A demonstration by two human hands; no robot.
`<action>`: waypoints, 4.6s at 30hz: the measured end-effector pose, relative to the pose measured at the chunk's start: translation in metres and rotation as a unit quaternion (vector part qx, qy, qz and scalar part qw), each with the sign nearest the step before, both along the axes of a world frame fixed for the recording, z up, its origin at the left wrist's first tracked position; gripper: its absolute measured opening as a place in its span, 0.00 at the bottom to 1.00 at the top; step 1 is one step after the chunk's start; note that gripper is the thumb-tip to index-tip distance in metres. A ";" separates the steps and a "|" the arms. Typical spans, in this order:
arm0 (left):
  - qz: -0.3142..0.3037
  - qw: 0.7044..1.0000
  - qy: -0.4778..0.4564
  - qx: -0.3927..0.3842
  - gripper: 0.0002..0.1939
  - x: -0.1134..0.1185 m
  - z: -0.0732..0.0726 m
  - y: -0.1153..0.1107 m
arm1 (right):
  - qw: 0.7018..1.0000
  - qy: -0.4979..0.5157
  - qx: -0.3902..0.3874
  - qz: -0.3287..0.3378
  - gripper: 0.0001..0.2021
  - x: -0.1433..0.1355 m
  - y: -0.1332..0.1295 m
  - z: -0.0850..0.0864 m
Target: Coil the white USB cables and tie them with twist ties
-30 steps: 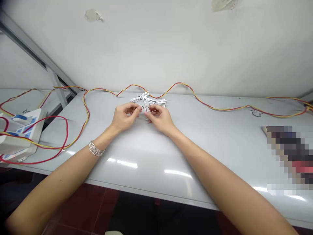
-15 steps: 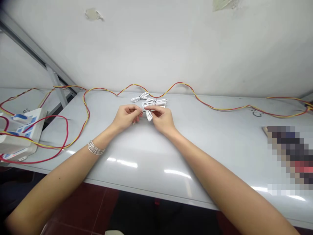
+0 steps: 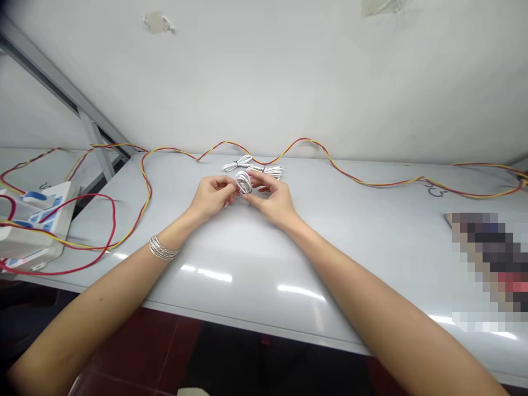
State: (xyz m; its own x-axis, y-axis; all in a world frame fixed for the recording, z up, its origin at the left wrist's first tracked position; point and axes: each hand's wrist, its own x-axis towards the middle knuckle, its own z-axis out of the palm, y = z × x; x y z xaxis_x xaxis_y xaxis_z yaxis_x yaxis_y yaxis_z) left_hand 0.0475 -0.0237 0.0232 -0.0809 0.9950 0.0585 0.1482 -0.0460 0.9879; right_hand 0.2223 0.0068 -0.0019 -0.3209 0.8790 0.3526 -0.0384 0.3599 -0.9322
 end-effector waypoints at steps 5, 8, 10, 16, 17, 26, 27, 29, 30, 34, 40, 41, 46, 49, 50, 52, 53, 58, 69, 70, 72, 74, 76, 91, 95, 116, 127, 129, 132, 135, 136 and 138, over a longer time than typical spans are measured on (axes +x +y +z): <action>-0.002 1.000 -0.001 0.000 0.05 -0.001 -0.003 0.001 | 0.996 -0.043 0.083 -0.008 0.09 0.000 -0.004 0.000; 0.029 1.000 -0.002 -0.006 0.04 -0.004 -0.003 0.003 | 0.989 -0.052 0.136 -0.017 0.06 0.000 -0.006 0.000; 0.062 0.998 -0.004 -0.011 0.05 -0.007 -0.003 0.006 | 0.989 -0.055 0.134 -0.030 0.07 0.001 -0.005 -0.002; 0.162 0.987 0.009 -0.017 0.06 -0.019 -0.004 0.014 | 0.997 -0.023 0.073 -0.009 0.11 -0.001 -0.005 0.000; 0.178 0.984 0.009 -0.013 0.06 -0.021 -0.005 0.016 | 0.998 -0.023 0.063 0.000 0.11 -0.001 -0.005 0.002; 0.158 0.969 0.182 0.054 0.12 -0.034 -0.014 0.021 | 0.989 -0.147 0.014 0.008 0.08 -0.001 -0.012 0.010; 0.152 0.964 0.212 0.049 0.12 -0.033 -0.014 0.021 | 0.985 -0.170 0.020 0.014 0.07 -0.002 -0.013 0.010; 0.143 0.954 0.261 0.037 0.12 -0.031 -0.013 0.019 | 0.976 -0.210 0.042 0.027 0.05 -0.003 -0.015 0.011; 0.138 0.949 0.282 0.035 0.12 -0.030 -0.013 0.019 | 0.973 -0.224 0.056 0.031 0.04 -0.003 -0.016 0.011; 0.123 0.930 0.346 0.035 0.10 -0.030 -0.012 0.021 | 0.965 -0.246 0.091 0.024 0.06 -0.004 -0.016 0.008; 0.140 0.927 0.346 0.031 0.12 -0.039 -0.016 0.025 | 0.952 -0.276 0.128 -0.042 0.11 -0.006 -0.013 0.001; 0.148 0.925 0.349 0.040 0.14 -0.040 -0.017 0.026 | 0.950 -0.278 0.133 -0.053 0.11 -0.007 -0.013 0.000; 0.104 0.912 0.381 0.112 0.23 -0.043 -0.017 0.033 | 0.946 -0.280 0.149 -0.070 0.10 -0.007 -0.011 -0.003; 0.071 0.898 0.423 0.102 0.23 -0.043 -0.017 0.034 | 0.943 -0.294 0.152 -0.039 0.12 -0.007 -0.012 -0.002; 0.072 0.894 0.433 0.090 0.23 -0.044 -0.017 0.034 | 0.941 -0.302 0.152 -0.024 0.14 -0.007 -0.012 -0.001; 0.080 0.889 0.445 0.076 0.22 -0.044 -0.017 0.032 | 0.936 -0.317 0.151 0.001 0.19 -0.007 -0.013 0.000; 0.087 0.887 0.448 0.075 0.22 -0.044 -0.017 0.031 | 0.934 -0.325 0.151 0.006 0.20 -0.006 -0.013 0.000; 0.127 0.887 0.437 0.079 0.20 -0.042 -0.014 0.028 | 0.930 -0.332 0.156 -0.007 0.16 -0.005 -0.010 -0.002; -0.014 0.969 0.215 0.118 0.11 -0.013 -0.007 0.005 | 0.989 -0.127 0.023 -0.067 0.20 -0.003 0.001 -0.003; -0.056 0.981 0.162 0.096 0.13 -0.009 -0.007 0.003 | 0.991 -0.120 0.025 -0.059 0.22 -0.003 0.001 -0.003; -0.106 0.989 0.077 0.076 0.15 -0.002 -0.006 0.000 | 0.991 -0.117 0.031 -0.052 0.23 -0.003 0.000 -0.002; -0.109 0.991 0.037 0.070 0.16 0.000 -0.006 -0.001 | 0.990 -0.125 0.033 -0.060 0.24 -0.003 -0.002 -0.001; -0.090 0.994 0.008 0.068 0.16 -0.001 -0.007 0.001 | 0.988 -0.135 0.039 -0.070 0.24 -0.004 -0.003 0.000; -0.049 0.992 -0.084 0.078 0.15 -0.009 -0.010 0.009 | 0.998 -0.024 -0.013 -0.052 0.16 -0.006 0.002 -0.009; -0.036 0.992 -0.084 0.083 0.14 -0.010 -0.009 0.011 | 0.999 0.011 -0.029 -0.022 0.21 -0.006 0.003 -0.009; -0.102 0.987 -0.019 0.119 0.24 -0.015 -0.008 0.007 | 0.991 0.039 -0.107 0.065 0.22 0.004 0.000 0.009; -0.101 0.989 -0.010 0.104 0.27 -0.006 -0.008 0.001 | 0.983 0.068 -0.150 0.083 0.22 0.003 -0.003 0.010; -0.093 0.989 -0.007 0.117 0.26 -0.006 -0.007 0.001 | 0.979 0.074 -0.170 0.088 0.23 0.003 -0.003 0.012; -0.091 0.989 -0.019 0.114 0.26 -0.006 -0.006 0.002 | 0.972 0.081 -0.191 0.108 0.23 0.005 -0.003 0.016; -0.098 0.991 -0.031 0.086 0.26 -0.007 -0.006 0.002 | 0.970 0.087 -0.200 0.111 0.22 0.006 -0.003 0.018; -0.100 0.991 -0.032 0.078 0.25 -0.007 -0.006 0.003 | 0.970 0.092 -0.201 0.106 0.21 0.006 -0.002 0.017; -0.097 0.993 -0.031 0.063 0.25 -0.008 -0.006 0.003 | 0.971 0.108 -0.194 0.090 0.20 0.006 -0.001 0.015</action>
State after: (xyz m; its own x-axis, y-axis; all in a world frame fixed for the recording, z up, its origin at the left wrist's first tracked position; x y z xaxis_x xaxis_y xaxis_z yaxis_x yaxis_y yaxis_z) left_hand 0.0398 -0.0211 0.0169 0.1045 0.9771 0.1852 0.0627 -0.1923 0.9793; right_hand 0.2285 0.0055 0.0133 -0.4371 0.8957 0.0822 -0.2783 -0.0477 -0.9593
